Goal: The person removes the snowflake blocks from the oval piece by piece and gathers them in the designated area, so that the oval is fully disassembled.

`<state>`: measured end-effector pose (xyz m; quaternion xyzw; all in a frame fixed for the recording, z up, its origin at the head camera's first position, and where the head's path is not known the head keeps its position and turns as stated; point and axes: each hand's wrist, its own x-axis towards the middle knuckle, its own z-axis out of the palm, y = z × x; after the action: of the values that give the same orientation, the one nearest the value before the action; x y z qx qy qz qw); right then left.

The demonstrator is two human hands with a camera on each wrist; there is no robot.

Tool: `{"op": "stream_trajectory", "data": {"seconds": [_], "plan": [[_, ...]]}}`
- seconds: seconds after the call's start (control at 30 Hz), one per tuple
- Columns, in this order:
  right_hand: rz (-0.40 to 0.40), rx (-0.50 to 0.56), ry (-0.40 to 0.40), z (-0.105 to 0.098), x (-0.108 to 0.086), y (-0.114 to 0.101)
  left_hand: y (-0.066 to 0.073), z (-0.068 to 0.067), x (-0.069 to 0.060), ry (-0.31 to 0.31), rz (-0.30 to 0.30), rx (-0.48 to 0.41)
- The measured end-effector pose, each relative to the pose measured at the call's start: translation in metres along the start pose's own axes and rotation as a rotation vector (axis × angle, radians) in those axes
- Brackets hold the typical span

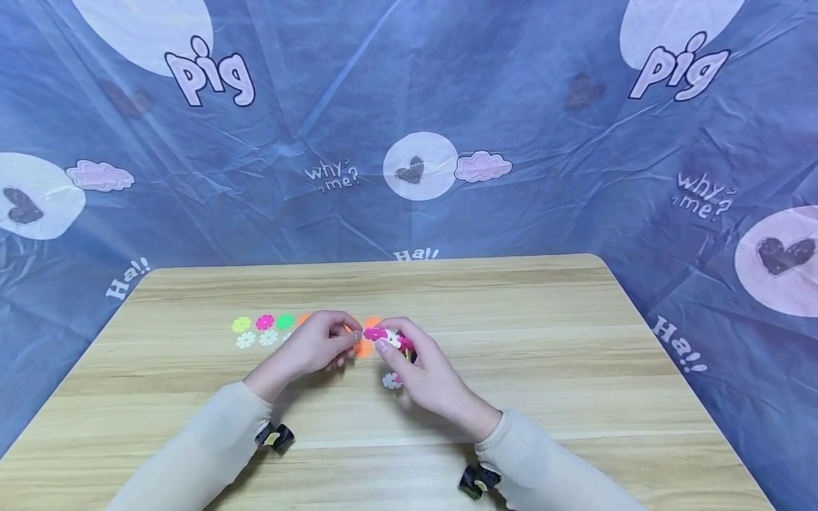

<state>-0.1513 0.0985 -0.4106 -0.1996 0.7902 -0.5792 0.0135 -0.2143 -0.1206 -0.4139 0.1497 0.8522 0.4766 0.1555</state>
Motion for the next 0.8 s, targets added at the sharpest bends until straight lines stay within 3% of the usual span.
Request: {"op": "stream_trajectory", "data": {"seconds": [0.27, 0.57, 0.8], "plan": [[0.032, 0.017, -0.016, 0.001, 0.000, -0.002, 0.010, -0.007, -0.022, 0.044, 0.158, -0.123], [0.070, 0.013, -0.048, 0.002, -0.001, -0.003, 0.018, -0.005, -0.034, 0.024, 0.373, -0.082], [0.071, 0.020, -0.074, 0.004, 0.001, -0.004, 0.018, -0.003, -0.036, 0.053, 0.453, -0.065]]}}
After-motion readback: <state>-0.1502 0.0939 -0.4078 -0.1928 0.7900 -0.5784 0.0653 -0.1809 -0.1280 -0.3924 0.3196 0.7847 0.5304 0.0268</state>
